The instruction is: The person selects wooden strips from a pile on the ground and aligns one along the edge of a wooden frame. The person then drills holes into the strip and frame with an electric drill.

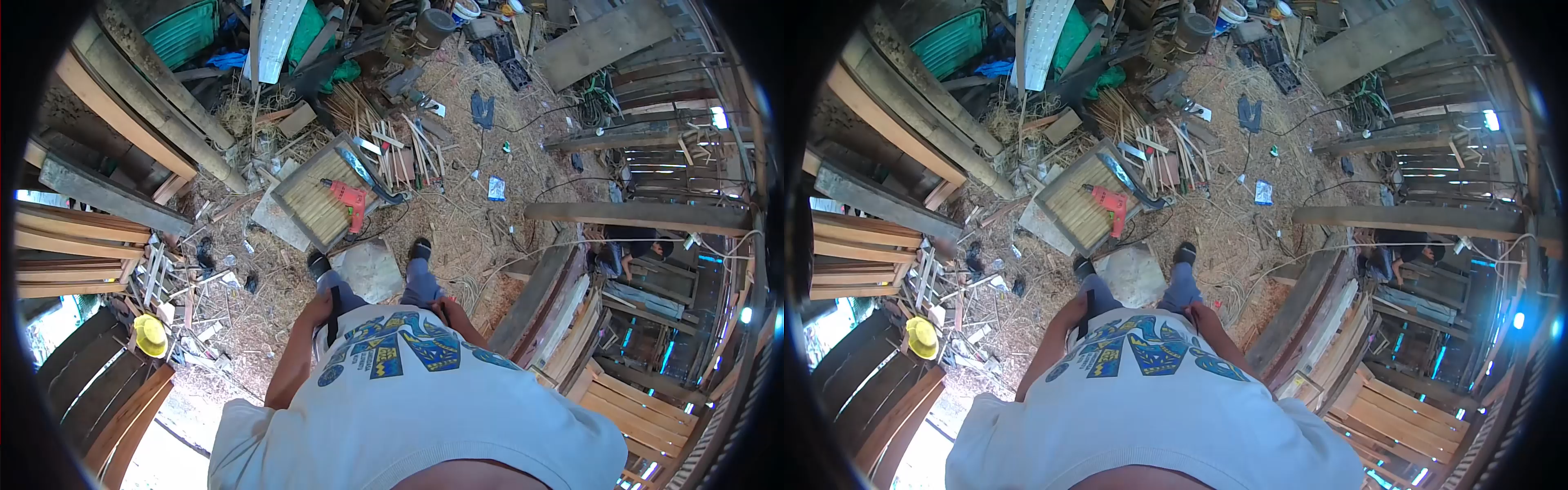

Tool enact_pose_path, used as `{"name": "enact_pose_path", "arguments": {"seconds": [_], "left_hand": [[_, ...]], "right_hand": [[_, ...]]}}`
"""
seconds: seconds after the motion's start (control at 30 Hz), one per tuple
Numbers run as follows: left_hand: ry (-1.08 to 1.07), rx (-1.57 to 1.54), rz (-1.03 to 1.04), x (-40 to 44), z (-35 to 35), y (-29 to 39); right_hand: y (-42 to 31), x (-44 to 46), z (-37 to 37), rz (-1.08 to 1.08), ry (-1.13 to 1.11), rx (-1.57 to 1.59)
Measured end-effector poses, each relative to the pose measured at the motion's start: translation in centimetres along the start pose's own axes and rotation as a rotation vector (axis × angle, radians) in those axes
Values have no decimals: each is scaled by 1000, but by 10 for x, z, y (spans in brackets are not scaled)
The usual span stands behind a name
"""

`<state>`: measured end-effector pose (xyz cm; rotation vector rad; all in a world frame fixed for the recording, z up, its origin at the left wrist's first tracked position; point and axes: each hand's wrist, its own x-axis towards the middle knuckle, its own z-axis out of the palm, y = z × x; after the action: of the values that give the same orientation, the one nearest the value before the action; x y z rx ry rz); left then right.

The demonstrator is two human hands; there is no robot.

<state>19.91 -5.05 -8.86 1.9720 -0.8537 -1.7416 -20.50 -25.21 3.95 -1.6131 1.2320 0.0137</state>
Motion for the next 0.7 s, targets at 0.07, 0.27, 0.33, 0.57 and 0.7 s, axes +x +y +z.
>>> {"name": "enact_pose_path", "arguments": {"seconds": [0.07, 0.27, 0.33, 0.57, 0.7], "left_hand": [[111, 93, -17, -24, -12, 39], [340, 78, -70, -40, 33, 59], [403, 78, -107, -69, 51, 108], [219, 36, -264, -131, 107, 177], [107, 59, -127, -121, 93, 165]], "right_hand": [[5, 18, -9, 25, -65, 55], [-42, 111, -92, -57, -424, -240], [-33, 159, -120, -174, -597, -454], [-46, 186, -163, -324, -753, -417], [-38, 199, -135, -302, -830, -487]]}}
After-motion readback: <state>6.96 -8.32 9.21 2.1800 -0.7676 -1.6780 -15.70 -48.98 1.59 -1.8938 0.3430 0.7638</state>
